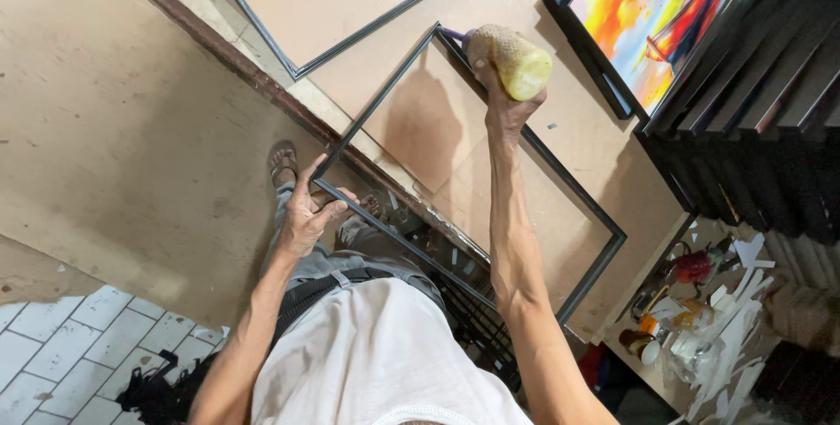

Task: The person applies glue from a bottle along the inner edges of several black picture frames. They handle each frame one at a time, applying glue to the corners and sides, then placing the frame on a workbench.

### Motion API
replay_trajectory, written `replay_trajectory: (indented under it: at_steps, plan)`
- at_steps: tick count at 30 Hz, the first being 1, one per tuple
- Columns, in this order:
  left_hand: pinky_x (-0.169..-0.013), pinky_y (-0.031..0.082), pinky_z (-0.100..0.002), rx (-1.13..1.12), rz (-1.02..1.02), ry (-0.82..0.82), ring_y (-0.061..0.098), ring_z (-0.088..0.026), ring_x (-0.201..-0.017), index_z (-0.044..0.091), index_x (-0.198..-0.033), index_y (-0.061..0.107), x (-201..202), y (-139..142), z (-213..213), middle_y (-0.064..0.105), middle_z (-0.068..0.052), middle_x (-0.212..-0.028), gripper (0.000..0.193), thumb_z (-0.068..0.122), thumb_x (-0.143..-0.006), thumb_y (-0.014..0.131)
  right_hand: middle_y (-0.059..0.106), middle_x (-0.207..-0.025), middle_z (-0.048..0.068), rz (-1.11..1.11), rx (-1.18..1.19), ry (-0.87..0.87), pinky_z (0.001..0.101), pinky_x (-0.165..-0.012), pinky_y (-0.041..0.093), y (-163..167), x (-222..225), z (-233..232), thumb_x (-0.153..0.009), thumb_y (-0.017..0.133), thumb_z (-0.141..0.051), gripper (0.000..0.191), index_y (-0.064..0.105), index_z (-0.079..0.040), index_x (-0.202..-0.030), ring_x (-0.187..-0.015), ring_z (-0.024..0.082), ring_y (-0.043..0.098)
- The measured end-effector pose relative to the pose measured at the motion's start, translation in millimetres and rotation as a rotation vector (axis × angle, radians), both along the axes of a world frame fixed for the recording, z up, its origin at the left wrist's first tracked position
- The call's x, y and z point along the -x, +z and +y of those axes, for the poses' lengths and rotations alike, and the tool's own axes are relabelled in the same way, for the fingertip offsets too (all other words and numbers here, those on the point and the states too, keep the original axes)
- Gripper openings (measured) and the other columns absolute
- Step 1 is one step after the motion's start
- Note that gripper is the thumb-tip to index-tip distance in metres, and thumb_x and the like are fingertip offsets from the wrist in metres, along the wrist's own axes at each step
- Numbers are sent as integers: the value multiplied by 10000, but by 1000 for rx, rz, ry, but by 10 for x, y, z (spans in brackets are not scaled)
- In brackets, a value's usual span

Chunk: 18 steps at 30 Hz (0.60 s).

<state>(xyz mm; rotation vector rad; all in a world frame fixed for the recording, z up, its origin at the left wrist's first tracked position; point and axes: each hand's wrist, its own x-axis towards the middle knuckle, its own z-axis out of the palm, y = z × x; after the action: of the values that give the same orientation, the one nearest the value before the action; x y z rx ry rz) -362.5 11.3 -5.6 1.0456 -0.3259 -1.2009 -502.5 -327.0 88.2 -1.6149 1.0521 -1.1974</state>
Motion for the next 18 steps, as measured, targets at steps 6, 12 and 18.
replay_trajectory:
  at_steps: [6, 12, 18]
  plan:
    - [-933, 605, -359, -6, 14, 35, 729, -230, -1006, 92, -1625, 278, 9, 2, -11, 731, -184, -1064, 866, -43, -899, 731, 667, -1377, 182, 210, 392, 151, 384, -1122, 565, 67, 65, 338, -786, 920, 9, 663, 613, -17, -1373, -1289, 284, 662]
    - [-890, 650, -399, -13, 79, 71, 739, -273, -986, 96, -1638, 240, 22, -13, 42, 716, -200, -1083, 865, -48, -920, 699, 686, -1372, 180, 312, 342, 13, 379, -1099, 603, 188, 801, 650, -807, 937, -37, 659, 620, -30, -1384, -1246, 280, 708]
    - [-834, 656, -414, 22, 60, 65, 735, -319, -981, 91, -1666, 286, 5, -33, 87, 690, -257, -1123, 821, -87, -970, 685, 697, -1328, 164, 339, 342, -187, 365, -1049, 611, 223, 1989, 961, -809, 935, -82, 625, 621, -26, -1347, -1195, 253, 711]
